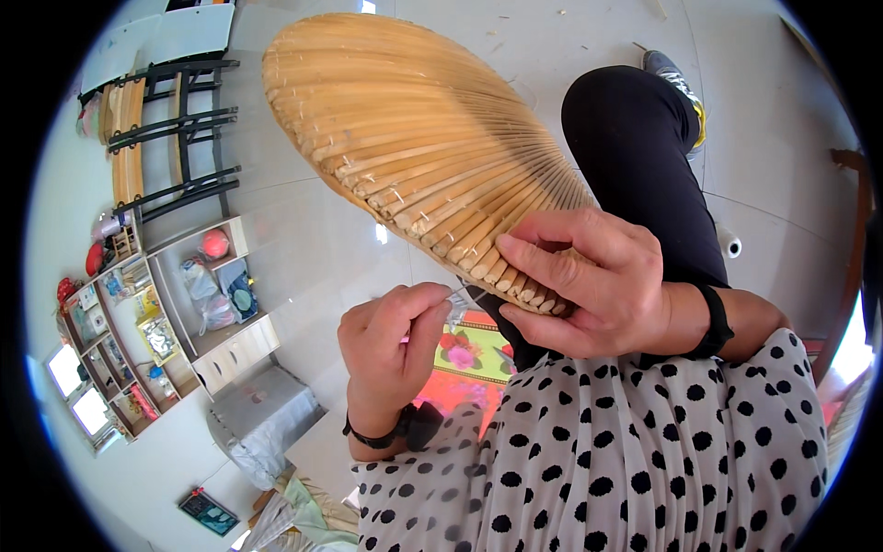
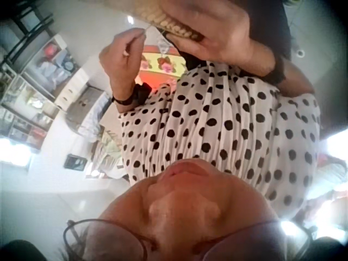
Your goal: The person sews the edge of a circular bamboo fan with a needle and thread.
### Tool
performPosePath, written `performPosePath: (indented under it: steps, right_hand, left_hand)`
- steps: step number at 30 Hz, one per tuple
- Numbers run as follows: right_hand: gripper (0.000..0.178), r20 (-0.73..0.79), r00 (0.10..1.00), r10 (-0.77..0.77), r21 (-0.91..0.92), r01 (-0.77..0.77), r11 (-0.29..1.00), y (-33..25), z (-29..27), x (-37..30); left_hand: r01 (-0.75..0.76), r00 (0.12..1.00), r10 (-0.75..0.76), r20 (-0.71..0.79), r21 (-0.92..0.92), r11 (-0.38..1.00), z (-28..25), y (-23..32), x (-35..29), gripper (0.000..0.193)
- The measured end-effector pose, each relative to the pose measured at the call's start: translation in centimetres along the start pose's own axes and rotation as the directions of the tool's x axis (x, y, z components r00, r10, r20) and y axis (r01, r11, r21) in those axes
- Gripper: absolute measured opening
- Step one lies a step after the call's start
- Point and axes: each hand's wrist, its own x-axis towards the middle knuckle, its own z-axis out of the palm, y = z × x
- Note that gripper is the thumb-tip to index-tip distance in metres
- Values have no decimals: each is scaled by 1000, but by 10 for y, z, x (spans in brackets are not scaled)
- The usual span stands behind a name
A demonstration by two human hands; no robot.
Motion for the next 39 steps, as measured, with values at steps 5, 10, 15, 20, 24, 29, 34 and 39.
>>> performPosePath:
  steps: [5,10,15,20,24,29,34,39]
  right_hand:
    - [47,-34,999,7,17,-7,1000,2,-1,-1]
    - [44,-53,998,-15,23,17,1000,1,-1,2]
    - [48,-17,999,-52,-31,51,998,0,-5,8]
    - [49,52,991,-120,-141,126,982,-13,-9,6]
    - [46,106,985,-133,-245,156,957,-17,-12,5]
    - [44,114,988,-103,-303,133,944,-28,-10,1]
    - [45,75,995,-68,-275,87,958,-26,-5,-4]
    - [44,42,999,-30,-191,37,981,-22,1,-7]
  left_hand:
    - [-68,996,68,57,-1,998,0,4,3,30]
    - [-214,974,214,75,-15,977,-1,-7,5,38]
    - [-168,948,209,241,-177,970,-10,-9,19,45]
    - [-143,935,216,280,-259,955,-14,-11,16,50]
    - [-162,938,248,242,-326,931,-8,-13,19,48]
    - [-207,956,263,126,-342,917,6,-17,5,47]
    - [-180,976,212,52,-361,915,11,-15,-4,41]
    - [-78,997,61,-54,-398,914,16,-9,-18,22]
